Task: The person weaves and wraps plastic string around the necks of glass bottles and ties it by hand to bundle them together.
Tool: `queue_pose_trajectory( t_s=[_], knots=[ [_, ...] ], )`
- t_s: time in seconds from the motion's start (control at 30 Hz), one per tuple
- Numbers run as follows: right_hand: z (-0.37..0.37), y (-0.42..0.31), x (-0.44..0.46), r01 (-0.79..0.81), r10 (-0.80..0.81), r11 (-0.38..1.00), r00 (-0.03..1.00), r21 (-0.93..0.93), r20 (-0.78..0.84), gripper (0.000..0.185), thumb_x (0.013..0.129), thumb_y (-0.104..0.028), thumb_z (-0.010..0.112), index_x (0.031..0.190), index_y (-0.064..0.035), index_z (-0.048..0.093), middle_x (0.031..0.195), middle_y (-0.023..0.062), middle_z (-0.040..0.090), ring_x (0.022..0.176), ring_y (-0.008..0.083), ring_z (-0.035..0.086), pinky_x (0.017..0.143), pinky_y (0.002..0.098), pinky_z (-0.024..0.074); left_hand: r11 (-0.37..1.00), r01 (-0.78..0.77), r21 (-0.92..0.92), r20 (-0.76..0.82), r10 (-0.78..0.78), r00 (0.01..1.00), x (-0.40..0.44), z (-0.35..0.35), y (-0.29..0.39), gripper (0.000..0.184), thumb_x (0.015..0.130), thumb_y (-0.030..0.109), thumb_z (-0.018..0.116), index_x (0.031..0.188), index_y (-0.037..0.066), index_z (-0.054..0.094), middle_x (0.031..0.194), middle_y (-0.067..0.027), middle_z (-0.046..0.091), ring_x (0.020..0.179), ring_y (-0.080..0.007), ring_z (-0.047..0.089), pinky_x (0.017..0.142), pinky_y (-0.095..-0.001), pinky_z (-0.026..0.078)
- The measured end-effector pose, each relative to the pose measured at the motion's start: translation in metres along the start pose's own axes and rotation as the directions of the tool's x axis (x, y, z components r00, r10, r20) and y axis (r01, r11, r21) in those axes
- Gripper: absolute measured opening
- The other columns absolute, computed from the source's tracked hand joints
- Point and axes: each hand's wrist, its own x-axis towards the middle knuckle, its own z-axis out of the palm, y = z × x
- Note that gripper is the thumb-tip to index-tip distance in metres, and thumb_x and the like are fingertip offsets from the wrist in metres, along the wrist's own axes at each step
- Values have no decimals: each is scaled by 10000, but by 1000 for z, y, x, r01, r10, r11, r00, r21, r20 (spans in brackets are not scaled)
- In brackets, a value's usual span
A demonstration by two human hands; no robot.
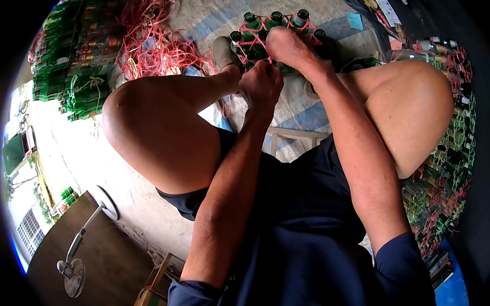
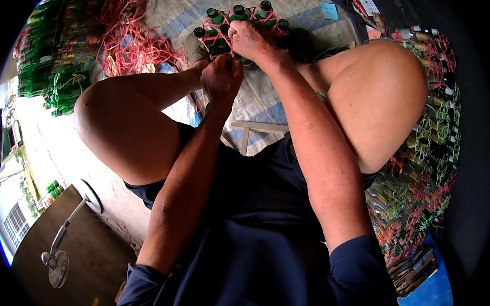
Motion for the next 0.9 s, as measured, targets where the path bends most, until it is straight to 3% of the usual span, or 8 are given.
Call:
queue_pose_trajectory(
  t_s=[0.2, 0.3, 0.4, 0.47, 0.5, 0.57, 0.73, 0.9],
  knots=[
    [-20, -26, -5, -119, 116, 987, 993, 104, 35, 186, 898, -42, 477, 884, -5, 659, 829, 229, 691, 793, 393, 679, 721, 464, 537, 998, -58, -1, -57, 58, 997, 2, 1, 3, 214, 819, 184, 684, 673, 70, 578, 597, -183, 614, 571, -413, 636, 543, -508, 499],
    [-17, -28, 0, -182, 185, 982, 981, -53, 57, 221, 881, -86, 495, 888, -100, 715, 898, 194, 734, 884, 407, 713, 768, 491, 559, 996, -86, -2, -74, 86, 994, 2, 1, 2, 215, 807, 172, 680, 657, 77, 558, 574, -186, 595, 543, -412, 619, 526, -507, 490],
    [-5, -12, 1, -45, 45, 999, 999, -16, -22, 216, 885, -87, 495, 884, -78, 711, 891, 195, 735, 867, 401, 718, 756, 492, 560, 993, -114, 20, -56, 115, 992, 2, 0, 0, 203, 803, 169, 679, 664, 86, 557, 579, -190, 594, 540, -409, 617, 521, -506, 485],
    [-8, -15, -3, -84, 86, 978, 996, 193, -2, 190, 884, -95, 526, 878, -63, 713, 888, 203, 734, 850, 396, 724, 733, 483, 561, 991, -118, 61, -31, 120, 992, 1, -2, -3, 191, 824, 182, 676, 689, 93, 574, 597, -186, 599, 560, -410, 623, 522, -507, 480],
    [12, 13, -1, 68, -70, 992, 997, 111, 12, 98, 874, -54, 616, 887, -15, 705, 897, 183, 705, 854, 346, 708, 764, 414, 562, 989, -123, 81, -19, 125, 992, -2, -2, -8, 187, 845, 194, 673, 709, 97, 589, 610, -181, 601, 577, -412, 627, 524, -508, 476],
    [-1, -16, -6, -52, 55, 984, 998, 168, -16, 75, 861, -46, 640, 887, -13, 703, 886, 188, 708, 861, 342, 705, 772, 404, 559, 984, -179, -18, -54, 178, 983, 0, 2, -7, 171, 875, 210, 664, 747, 110, 611, 633, -179, 599, 598, -418, 626, 524, -508, 467],
    [-30, -47, -15, -71, 75, 997, 987, 34, -139, 67, 848, -123, 652, 832, -78, 698, 803, 218, 699, 774, 397, 708, 678, 480, 541, 976, -204, -77, -25, 202, 979, -2, 0, -8, 121, 846, 159, 679, 753, 106, 623, 664, -183, 611, 582, -419, 595, 531, -497, 473],
    [-47, -62, -15, -112, 121, 989, 989, 98, -90, 86, 788, -14, 638, 873, -15, 634, 881, 229, 653, 842, 431, 658, 751, 517, 514, 988, -152, 14, 74, 150, 986, 1, -5, -9, 145, 887, 195, 680, 804, 81, 648, 722, -194, 654, 652, -431, 643, 584, -517, 507]
  ],
)
